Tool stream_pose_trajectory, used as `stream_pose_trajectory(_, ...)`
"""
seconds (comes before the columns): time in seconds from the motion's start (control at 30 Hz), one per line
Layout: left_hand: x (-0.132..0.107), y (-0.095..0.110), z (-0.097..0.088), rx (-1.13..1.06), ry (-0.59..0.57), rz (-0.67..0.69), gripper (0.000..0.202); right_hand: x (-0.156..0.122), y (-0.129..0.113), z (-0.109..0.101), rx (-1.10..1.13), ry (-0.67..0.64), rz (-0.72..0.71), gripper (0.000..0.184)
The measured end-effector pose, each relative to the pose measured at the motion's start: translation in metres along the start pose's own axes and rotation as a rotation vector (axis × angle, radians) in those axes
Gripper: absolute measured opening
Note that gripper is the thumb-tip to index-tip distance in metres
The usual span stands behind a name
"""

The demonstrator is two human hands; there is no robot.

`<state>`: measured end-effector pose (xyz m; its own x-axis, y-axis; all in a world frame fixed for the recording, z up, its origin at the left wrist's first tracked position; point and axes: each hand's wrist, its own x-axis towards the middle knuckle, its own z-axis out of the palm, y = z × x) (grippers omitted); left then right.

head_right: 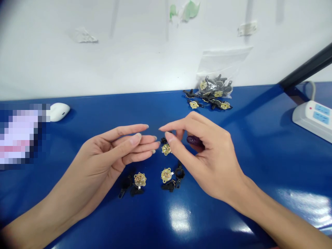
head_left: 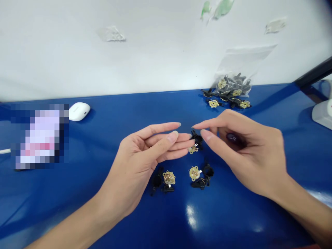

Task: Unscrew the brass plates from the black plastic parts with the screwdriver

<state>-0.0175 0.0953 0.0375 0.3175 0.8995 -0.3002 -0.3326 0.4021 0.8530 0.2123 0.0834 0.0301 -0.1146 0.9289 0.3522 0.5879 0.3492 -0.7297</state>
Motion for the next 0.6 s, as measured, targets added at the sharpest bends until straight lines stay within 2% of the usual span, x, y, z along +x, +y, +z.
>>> stream_pose_trajectory(0.17,-0.0022,-0.0001,0.0019,0.046,-0.104,-0.093,0.03,-0.0049,-0.0102,-0.0032,0.094,-0.093,-0.038,0.017)
stream_pose_trajectory(0.3,-0.0024,-0.0007,0.0026,0.054,-0.141,-0.126,0.03,-0.0021,-0.0115,-0.0038,0.193,-0.14,0.083,0.005)
stream_pose_trajectory(0.47,-0.0024,-0.0011,0.0018,0.056,-0.168,-0.14,0.027,0.0035,-0.009,-0.0065,0.319,-0.252,0.203,0.004)
stream_pose_trajectory(0.6,-0.003,-0.0009,0.0026,0.057,-0.199,-0.139,0.026,0.0039,-0.0078,-0.0086,0.214,-0.2,0.173,0.007)
